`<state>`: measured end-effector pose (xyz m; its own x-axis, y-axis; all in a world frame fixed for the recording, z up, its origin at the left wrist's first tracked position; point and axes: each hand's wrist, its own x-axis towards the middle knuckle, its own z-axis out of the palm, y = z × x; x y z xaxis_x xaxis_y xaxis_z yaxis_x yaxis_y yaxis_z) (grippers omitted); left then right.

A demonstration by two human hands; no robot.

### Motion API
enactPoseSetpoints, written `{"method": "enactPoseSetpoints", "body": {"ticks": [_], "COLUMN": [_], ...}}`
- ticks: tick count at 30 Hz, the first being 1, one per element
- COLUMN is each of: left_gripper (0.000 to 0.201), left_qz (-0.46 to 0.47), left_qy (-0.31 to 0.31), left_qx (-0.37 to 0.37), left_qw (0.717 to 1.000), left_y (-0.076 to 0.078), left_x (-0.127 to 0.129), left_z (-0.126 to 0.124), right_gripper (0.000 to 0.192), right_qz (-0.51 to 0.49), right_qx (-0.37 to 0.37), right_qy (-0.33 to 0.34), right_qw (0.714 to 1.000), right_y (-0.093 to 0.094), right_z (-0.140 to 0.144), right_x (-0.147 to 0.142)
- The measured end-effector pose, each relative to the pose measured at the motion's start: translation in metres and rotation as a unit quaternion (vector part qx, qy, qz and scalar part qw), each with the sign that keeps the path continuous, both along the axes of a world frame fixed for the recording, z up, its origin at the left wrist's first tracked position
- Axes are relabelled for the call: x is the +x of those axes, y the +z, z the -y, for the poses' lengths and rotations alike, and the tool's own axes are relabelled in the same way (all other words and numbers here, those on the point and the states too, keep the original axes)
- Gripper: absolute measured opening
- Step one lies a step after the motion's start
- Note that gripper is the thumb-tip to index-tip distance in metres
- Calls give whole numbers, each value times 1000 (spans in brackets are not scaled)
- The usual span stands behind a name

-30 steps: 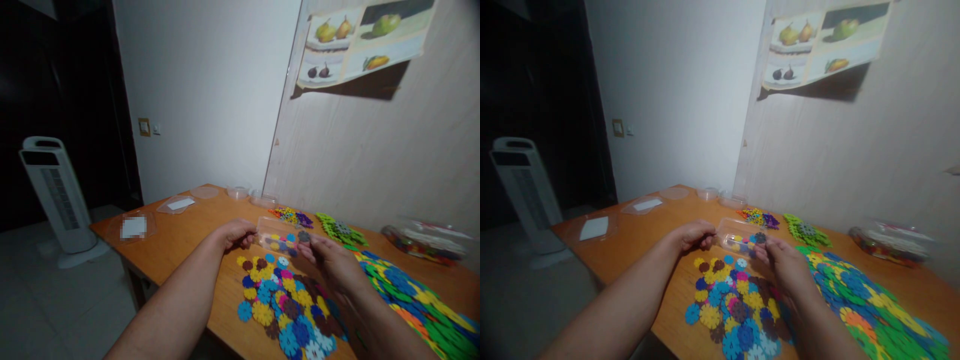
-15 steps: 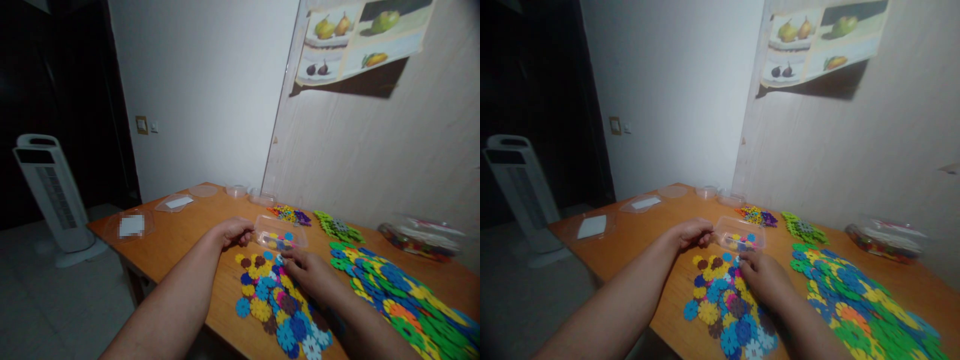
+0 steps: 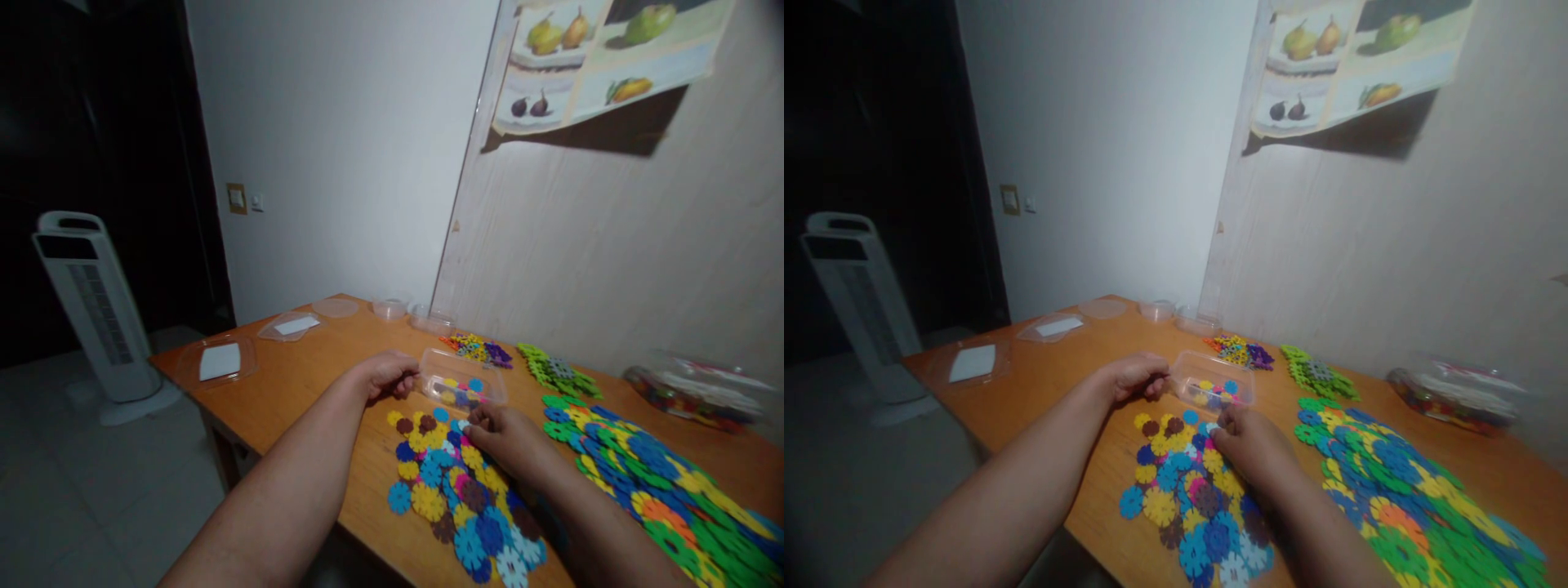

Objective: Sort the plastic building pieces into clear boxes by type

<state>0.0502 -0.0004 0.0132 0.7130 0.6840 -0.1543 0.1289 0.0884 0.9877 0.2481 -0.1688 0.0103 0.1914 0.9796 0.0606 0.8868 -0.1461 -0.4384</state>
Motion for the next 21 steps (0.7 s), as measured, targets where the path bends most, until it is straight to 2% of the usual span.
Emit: {"method": "enactPoseSetpoints", "body": {"ticks": [5, 8, 15, 18, 21], "left_gripper": [8, 8, 9, 10, 10], "left_qz": [4, -1, -4, -3, 0], "left_qy": [3, 3, 5, -1, 0], "left_qx": [1, 1, -2, 5, 12], "left_qw": [1000, 1000, 1000, 1000, 1000], "left_y": [0, 0, -1, -1, 0], "left_x": [0, 0, 1, 1, 1], "left_z": [0, 0, -2, -2, 0], "right_gripper": [12, 9, 17, 25, 29], "right_qz": [-37, -101, -233, -312, -411], "right_qx": [-2, -12, 12, 41, 110], "right_qy": [13, 16, 27, 32, -4], "right_qw": [999, 995, 972, 949, 905], "right_y": [-3, -8, -8, 1, 17], "right_z": [-2, -3, 0, 5, 10], "right_x": [2, 1, 0, -3, -7]}}
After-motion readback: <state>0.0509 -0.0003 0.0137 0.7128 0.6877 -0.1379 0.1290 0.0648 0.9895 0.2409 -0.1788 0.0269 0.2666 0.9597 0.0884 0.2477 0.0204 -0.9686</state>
